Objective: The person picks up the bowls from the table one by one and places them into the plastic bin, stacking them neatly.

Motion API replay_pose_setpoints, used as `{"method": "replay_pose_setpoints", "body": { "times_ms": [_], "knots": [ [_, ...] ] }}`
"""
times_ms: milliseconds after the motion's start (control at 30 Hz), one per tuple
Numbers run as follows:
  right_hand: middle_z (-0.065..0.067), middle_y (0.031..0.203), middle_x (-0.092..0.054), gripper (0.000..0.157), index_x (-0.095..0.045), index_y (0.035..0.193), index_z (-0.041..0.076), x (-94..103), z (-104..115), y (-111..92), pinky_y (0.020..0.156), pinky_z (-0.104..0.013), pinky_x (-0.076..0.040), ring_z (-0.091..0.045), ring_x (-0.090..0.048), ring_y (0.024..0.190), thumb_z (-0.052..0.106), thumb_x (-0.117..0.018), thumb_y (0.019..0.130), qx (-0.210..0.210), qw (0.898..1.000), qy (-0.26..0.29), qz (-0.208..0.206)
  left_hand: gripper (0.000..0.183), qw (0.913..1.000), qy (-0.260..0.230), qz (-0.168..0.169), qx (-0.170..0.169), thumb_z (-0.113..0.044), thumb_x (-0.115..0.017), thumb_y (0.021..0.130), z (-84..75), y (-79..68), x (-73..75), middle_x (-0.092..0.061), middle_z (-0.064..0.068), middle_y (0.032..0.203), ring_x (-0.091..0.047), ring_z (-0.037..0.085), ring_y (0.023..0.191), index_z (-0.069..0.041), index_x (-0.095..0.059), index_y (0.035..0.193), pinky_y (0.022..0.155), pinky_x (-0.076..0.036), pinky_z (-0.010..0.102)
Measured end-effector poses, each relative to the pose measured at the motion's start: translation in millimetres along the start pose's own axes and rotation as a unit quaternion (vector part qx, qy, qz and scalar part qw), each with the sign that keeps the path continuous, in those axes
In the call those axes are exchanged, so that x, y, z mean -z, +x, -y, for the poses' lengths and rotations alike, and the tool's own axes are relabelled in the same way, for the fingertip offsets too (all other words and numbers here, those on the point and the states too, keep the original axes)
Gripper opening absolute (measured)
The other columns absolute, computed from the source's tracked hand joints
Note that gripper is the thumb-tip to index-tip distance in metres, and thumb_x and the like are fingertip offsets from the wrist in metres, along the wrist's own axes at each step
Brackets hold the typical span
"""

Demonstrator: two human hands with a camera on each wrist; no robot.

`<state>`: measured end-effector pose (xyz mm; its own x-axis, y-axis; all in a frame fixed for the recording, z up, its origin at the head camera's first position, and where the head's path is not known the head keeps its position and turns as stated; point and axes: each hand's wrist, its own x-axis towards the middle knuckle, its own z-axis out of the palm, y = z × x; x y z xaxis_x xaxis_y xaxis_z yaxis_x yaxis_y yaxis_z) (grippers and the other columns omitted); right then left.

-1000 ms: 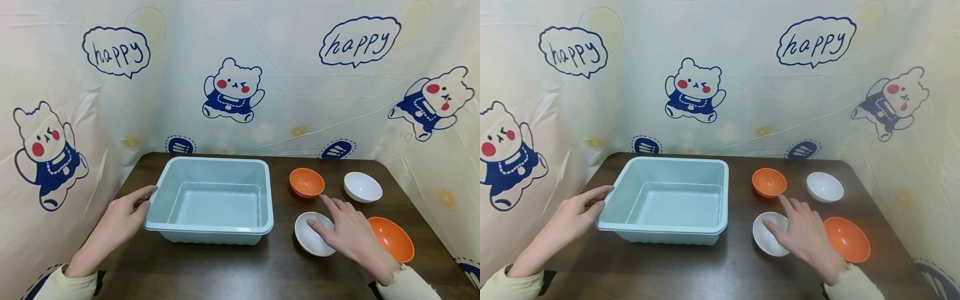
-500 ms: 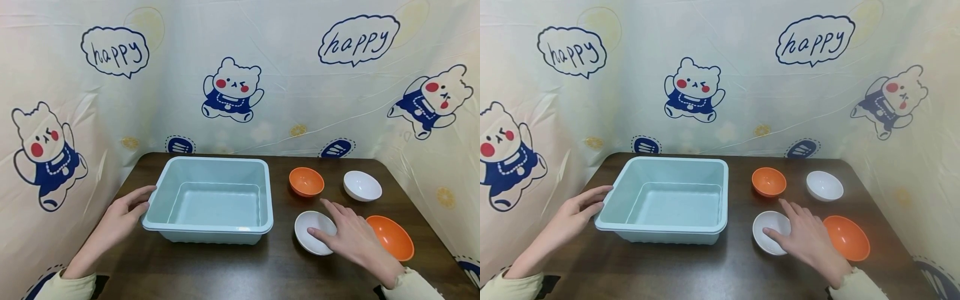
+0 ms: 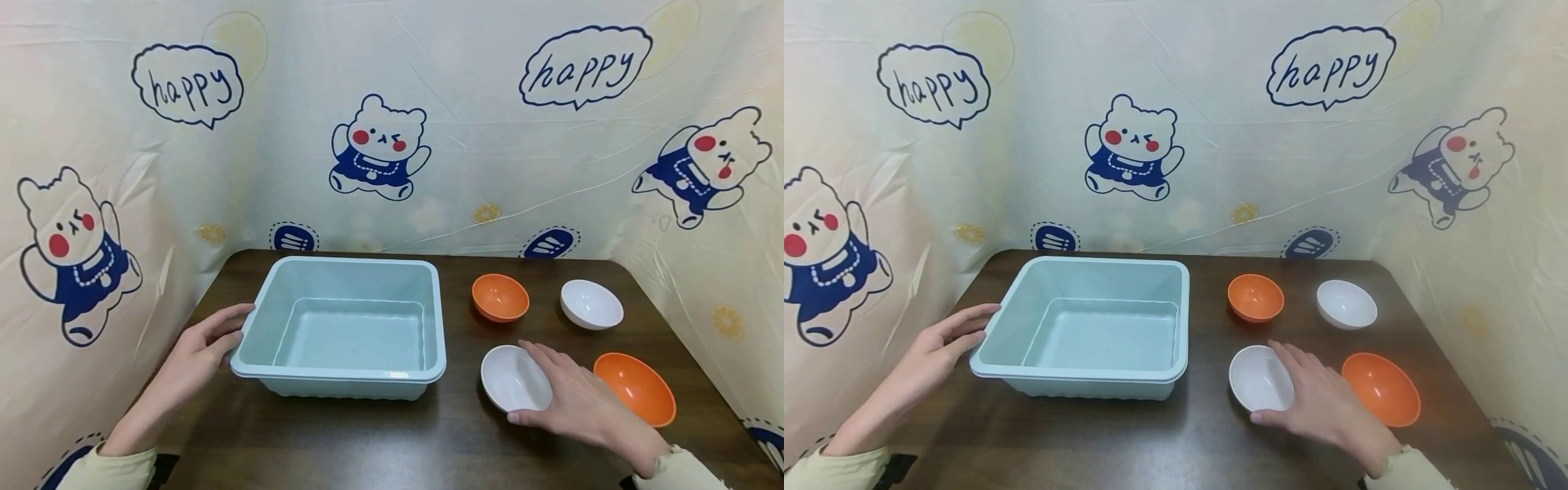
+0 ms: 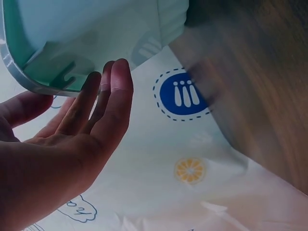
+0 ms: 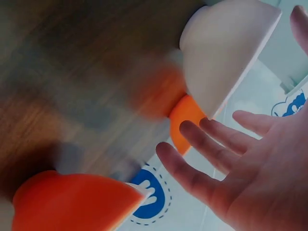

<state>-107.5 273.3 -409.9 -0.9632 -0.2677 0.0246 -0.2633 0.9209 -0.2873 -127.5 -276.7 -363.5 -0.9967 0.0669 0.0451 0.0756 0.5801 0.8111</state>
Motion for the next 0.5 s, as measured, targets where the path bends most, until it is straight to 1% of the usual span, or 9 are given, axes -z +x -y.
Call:
{"method": "replay_pose_setpoints", "body": {
  "times_ms": [133,200,300,400,500],
  "knots": [
    [-0.017,0.15,-0.055,0.12,-0.046,0.157,0.014,-1.9,-3.1,-1.1,0.087,-0.064,-0.054,-0.04,-0.059,0.123,0.084,-0.08,0.066,0.006,1.0,0.004,0.018,0.046,0.9998,-0.014,0.003,0.012,-0.007,-0.047,0.111,0.5,0.5,-0.6,-0.054,0.031,0.147,-0.062,0.032,0.116,0.001,-0.044,0.156,0.075,-0.058,0.028],
    [-0.018,0.149,-0.055,0.121,-0.045,0.158,0.013,-2.5,-4.0,-1.1,0.087,-0.064,-0.055,-0.04,-0.059,0.123,0.083,-0.081,0.065,0.007,1.0,0.006,0.023,0.046,0.9996,-0.022,0.003,0.018,-0.007,-0.046,0.111,0.5,0.1,-1.1,-0.052,0.03,0.149,-0.061,0.033,0.119,0.0,-0.043,0.157,0.077,-0.058,0.028],
    [-0.018,0.15,-0.055,0.122,-0.045,0.157,0.012,-2.9,-4.9,-0.8,0.087,-0.064,-0.055,-0.039,-0.058,0.124,0.083,-0.081,0.065,0.007,0.999,0.008,0.03,0.047,0.9989,-0.04,0.006,0.026,-0.009,-0.045,0.112,1.5,-0.3,-1.7,-0.049,0.03,0.152,-0.062,0.026,0.118,0.0,-0.042,0.158,0.079,-0.058,0.027],
    [-0.018,0.149,-0.054,0.121,-0.045,0.156,0.011,-3.3,-5.4,0.1,0.086,-0.063,-0.055,-0.039,-0.058,0.123,0.082,-0.082,0.065,0.006,0.999,0.011,0.033,0.047,0.9978,-0.055,0.006,0.036,-0.012,-0.044,0.113,2.6,-0.8,-2.0,-0.047,0.03,0.154,-0.063,0.013,0.114,-0.001,-0.04,0.159,0.08,-0.058,0.027],
    [-0.018,0.149,-0.055,0.12,-0.045,0.156,0.011,-3.8,-5.9,0.9,0.086,-0.063,-0.056,-0.038,-0.058,0.123,0.082,-0.081,0.066,0.007,1.0,0.011,0.026,0.047,0.9969,-0.067,0.001,0.04,-0.014,-0.045,0.113,3.8,-1.5,-2.3,-0.047,0.029,0.155,-0.062,0.001,0.108,-0.001,-0.041,0.159,0.08,-0.058,0.027]
  ]
}}
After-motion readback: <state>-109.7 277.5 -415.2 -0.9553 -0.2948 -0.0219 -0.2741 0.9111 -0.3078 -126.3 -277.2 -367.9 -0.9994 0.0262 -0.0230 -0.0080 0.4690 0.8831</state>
